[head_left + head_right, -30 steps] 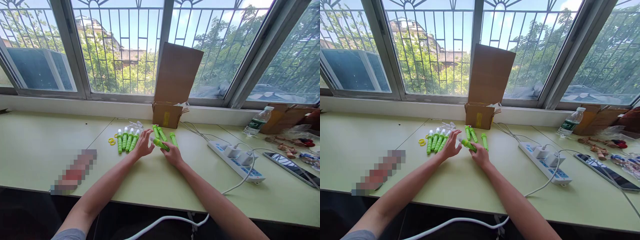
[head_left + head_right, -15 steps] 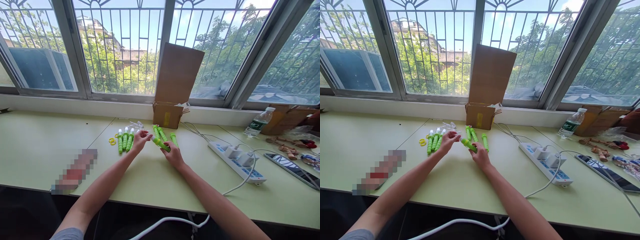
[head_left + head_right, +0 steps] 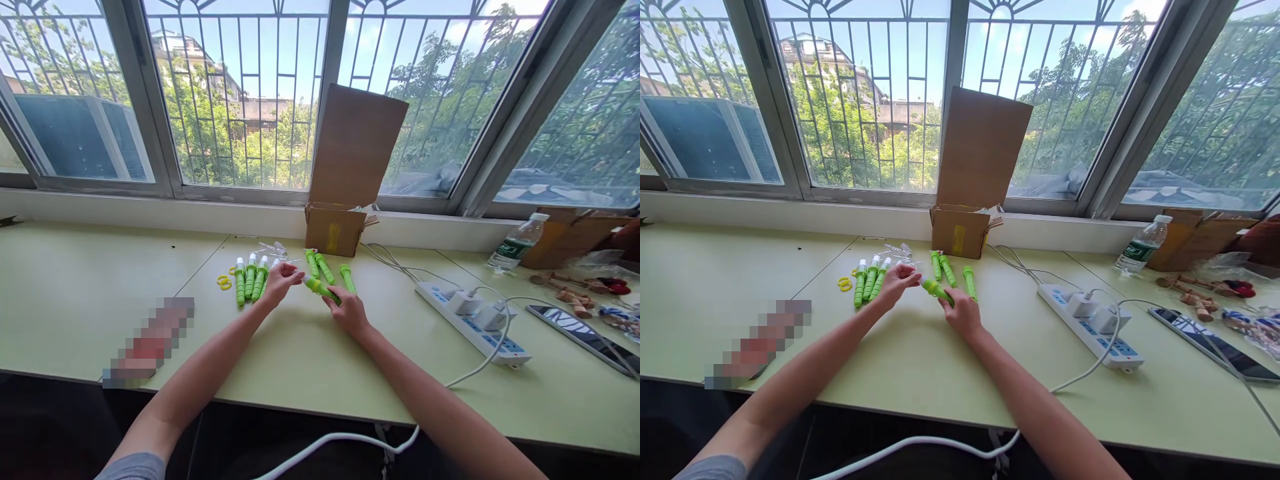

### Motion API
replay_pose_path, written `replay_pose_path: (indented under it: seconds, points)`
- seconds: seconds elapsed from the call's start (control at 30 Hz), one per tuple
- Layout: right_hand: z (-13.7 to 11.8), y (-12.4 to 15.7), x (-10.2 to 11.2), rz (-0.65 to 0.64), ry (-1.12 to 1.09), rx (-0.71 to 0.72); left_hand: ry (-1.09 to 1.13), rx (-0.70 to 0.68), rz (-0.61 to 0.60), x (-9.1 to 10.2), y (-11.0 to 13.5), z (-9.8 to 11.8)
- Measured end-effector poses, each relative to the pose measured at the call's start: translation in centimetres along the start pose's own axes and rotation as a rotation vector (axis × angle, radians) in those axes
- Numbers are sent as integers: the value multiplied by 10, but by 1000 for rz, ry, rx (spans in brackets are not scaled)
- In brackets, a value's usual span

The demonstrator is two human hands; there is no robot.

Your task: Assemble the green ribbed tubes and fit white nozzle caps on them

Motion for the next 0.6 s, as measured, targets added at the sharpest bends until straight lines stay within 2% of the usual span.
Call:
replay_pose_path:
  seconds: [0.23,0.47,0.6]
  points:
    - [-4,0,-1,-100,2,17,41,23,-61,-4,2,0]
    - [-4,0,-4,-215,-159,-19,64,47,-131,-10,3,-2]
    - [0,-3,-5,-141,-234,7,72,60,-143,-9,4,-5]
Point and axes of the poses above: each hand's wrist, its own y-axis away from the middle knuckle, its own x-axis out of the back of the hand, z = x × y, the point moved 6 cm from there along -y, towards the middle knuckle, and after that the axes turned 7 degrees about y, right-handed, at the moved point
